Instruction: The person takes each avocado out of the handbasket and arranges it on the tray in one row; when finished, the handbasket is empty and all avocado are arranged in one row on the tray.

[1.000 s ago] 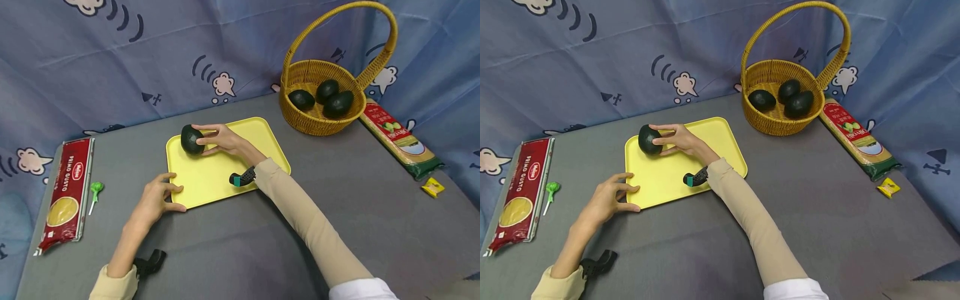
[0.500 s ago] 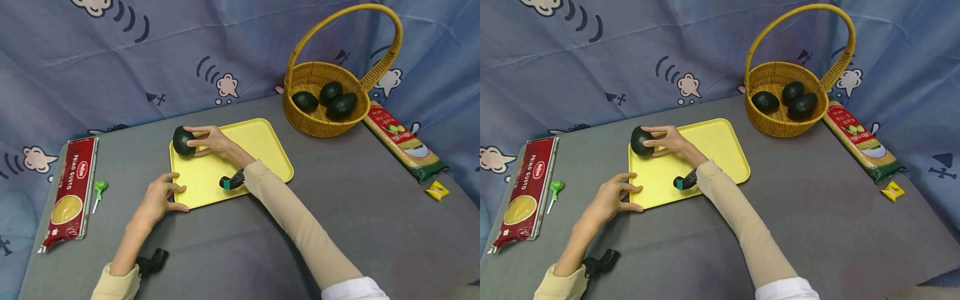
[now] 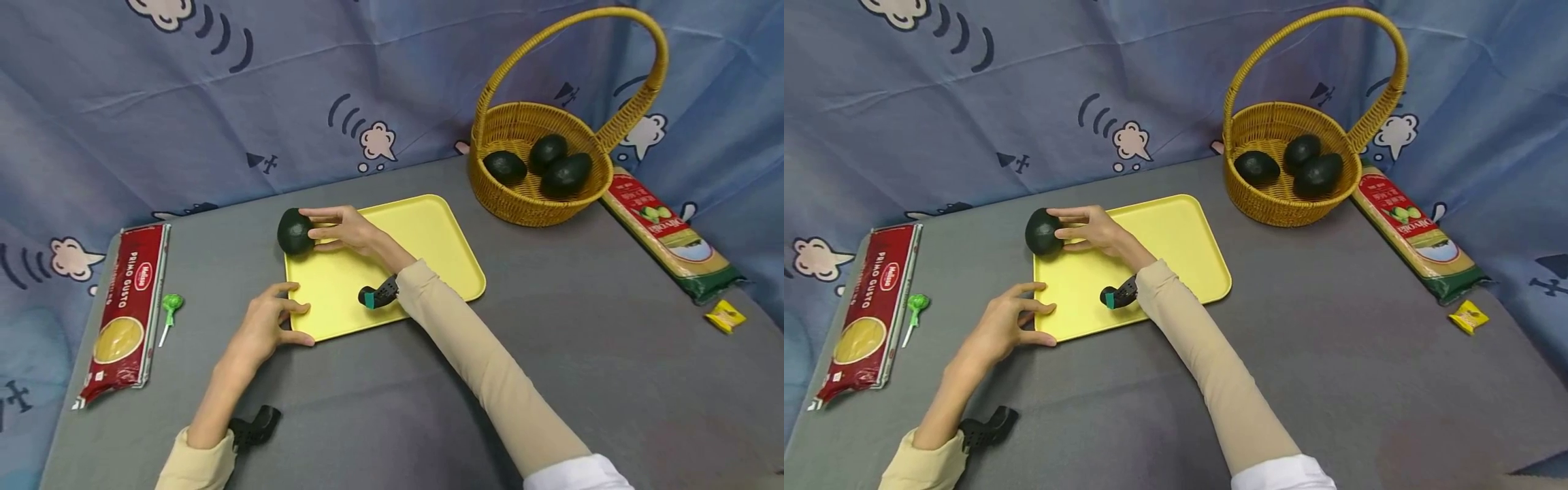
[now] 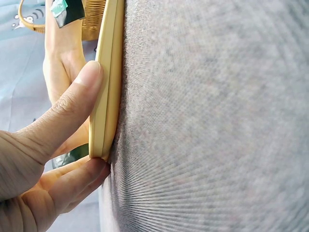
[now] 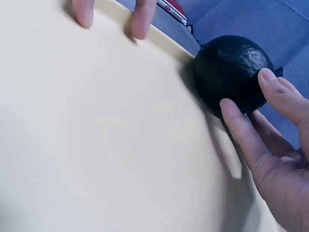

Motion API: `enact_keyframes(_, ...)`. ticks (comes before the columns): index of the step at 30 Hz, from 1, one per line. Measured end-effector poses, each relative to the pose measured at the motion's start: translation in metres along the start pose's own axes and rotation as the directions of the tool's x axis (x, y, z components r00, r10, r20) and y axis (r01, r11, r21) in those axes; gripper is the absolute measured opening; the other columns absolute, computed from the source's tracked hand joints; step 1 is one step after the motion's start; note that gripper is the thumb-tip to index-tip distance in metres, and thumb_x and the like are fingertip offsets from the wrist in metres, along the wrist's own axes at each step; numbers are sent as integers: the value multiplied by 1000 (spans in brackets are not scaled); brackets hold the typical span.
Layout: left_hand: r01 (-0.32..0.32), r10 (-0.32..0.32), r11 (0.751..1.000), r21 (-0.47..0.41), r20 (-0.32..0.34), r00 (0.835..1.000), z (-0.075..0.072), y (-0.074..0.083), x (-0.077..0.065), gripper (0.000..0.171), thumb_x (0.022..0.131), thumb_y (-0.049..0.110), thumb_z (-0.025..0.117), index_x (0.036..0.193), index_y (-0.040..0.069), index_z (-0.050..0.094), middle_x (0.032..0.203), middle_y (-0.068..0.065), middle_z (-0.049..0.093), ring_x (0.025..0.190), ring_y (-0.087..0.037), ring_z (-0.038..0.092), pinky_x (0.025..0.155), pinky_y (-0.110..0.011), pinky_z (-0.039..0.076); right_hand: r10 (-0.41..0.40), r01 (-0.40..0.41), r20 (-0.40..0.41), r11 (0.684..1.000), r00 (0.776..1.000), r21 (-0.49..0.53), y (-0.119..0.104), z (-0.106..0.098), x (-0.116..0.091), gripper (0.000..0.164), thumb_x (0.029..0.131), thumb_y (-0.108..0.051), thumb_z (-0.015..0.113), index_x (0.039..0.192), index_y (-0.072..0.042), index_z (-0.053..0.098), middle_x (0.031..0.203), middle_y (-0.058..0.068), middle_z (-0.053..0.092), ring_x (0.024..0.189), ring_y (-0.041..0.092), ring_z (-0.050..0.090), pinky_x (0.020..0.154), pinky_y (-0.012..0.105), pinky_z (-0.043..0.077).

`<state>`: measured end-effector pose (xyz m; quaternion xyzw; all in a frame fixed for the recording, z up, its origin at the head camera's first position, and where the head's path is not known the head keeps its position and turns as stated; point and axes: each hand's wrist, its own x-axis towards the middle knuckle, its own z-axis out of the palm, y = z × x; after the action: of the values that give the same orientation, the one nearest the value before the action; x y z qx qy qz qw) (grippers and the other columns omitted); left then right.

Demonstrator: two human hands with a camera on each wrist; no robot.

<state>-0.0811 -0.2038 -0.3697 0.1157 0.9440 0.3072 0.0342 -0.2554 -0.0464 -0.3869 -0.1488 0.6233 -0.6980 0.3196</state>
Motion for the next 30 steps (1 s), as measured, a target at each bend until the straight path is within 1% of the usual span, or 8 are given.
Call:
enact_keyframes(3, 0, 0, 1000, 1, 2, 1000, 1, 0, 0, 51, 61, 15, 89, 104, -7, 72, 129, -28, 51, 108, -45, 57, 83, -44, 53, -4, 4, 17, 1000, 1000, 3, 1, -3, 1, 50, 91, 3, 62, 138, -6, 52, 140, 17, 47, 119, 31, 56, 85, 39, 54)
enact_keyframes(8, -13, 13, 1000, 14, 1, 1000, 1, 0, 0, 51, 60, 15, 89, 103, -7, 73, 128, -28, 52, 107, -45, 57, 84, -46, 52, -9, 9, 16, 1000, 1000, 20, 2, -5, 2, 50, 90, 4, 62, 138, -5, 52, 137, 17, 51, 116, 32, 58, 84, 40, 54)
enact_keyframes(17, -41, 41, 999, 28, -28, 999, 0, -2, 0, 51, 59, 14, 90, 102, -7, 73, 126, -28, 54, 100, -42, 62, 85, -48, 51, -19, 18, 31, 999, 999, 38, 0, -9, 3, 53, 88, 7, 63, 138, -4, 52, 135, 15, 54, 114, 32, 59, 84, 41, 54)
enact_keyframes(26, -34, 35, 999, 17, -23, 999, 1, -3, -1, 52, 59, 15, 90, 103, -7, 73, 127, -28, 53, 98, -41, 63, 83, -47, 52, -12, 12, 23, 1000, 1000, 6, 2, -10, 4, 53, 88, 7, 64, 138, -5, 53, 135, 15, 53, 113, 32, 59, 83, 40, 54)
enact_keyframes(30, -22, 22, 1000, 12, -16, 1000, 1, -2, 0, 52, 60, 15, 89, 104, -7, 72, 128, -28, 52, 97, -40, 63, 83, -46, 52, -44, 45, 15, 999, 999, -2, 4, -6, 6, 54, 88, 8, 64, 139, -4, 52, 136, 15, 53, 115, 31, 59, 84, 40, 54)
